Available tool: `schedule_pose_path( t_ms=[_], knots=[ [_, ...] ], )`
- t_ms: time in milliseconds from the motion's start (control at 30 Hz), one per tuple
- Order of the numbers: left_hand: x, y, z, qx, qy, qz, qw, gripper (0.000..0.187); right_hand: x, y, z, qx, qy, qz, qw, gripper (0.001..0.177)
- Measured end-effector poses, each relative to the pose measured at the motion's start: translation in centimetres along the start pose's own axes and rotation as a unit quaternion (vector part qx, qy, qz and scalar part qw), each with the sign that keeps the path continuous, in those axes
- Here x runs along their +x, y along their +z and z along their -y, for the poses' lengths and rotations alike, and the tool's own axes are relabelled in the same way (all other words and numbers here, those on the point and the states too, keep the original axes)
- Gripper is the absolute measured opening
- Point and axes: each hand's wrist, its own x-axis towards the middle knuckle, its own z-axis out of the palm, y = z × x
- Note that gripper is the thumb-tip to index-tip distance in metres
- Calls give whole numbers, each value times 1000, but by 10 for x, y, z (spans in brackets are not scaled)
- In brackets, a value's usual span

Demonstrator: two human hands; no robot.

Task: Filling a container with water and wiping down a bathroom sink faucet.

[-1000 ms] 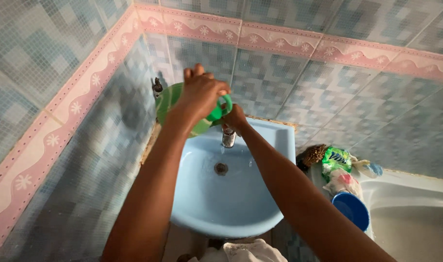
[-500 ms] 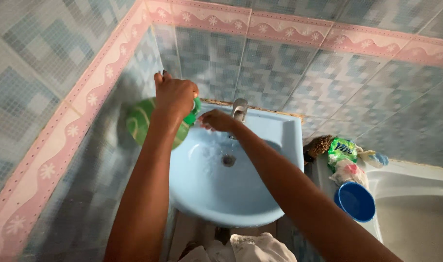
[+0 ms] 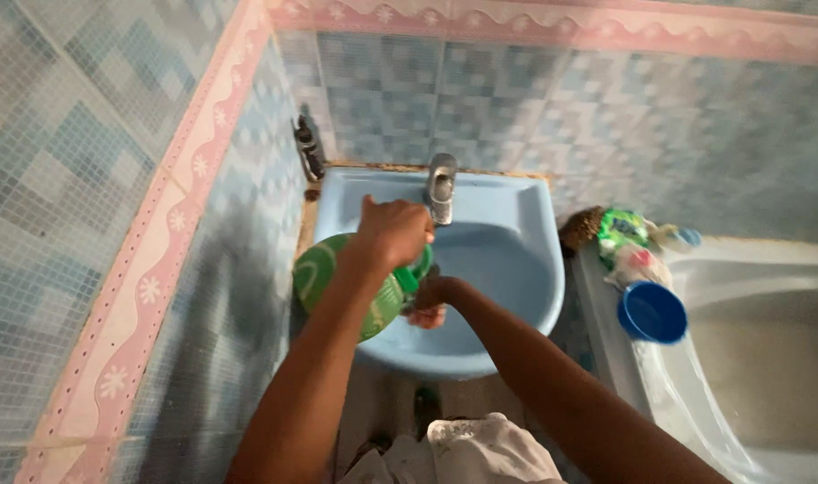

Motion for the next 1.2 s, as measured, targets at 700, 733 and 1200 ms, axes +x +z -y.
schedule_pose_path(
  t_ms=[700,733,1200],
  knots=[
    [1,78,-38,-493,77,-315,807,42,-273,40,21,245,-64,-659,708,60],
    [1,89,-53,-493,82,-314,807,42,-286,51,42,246,-64,-663,704,60],
    [15,158,-214,-778,72,113,614,28,-353,24,-49,-3,76,-726,684,34]
  ],
)
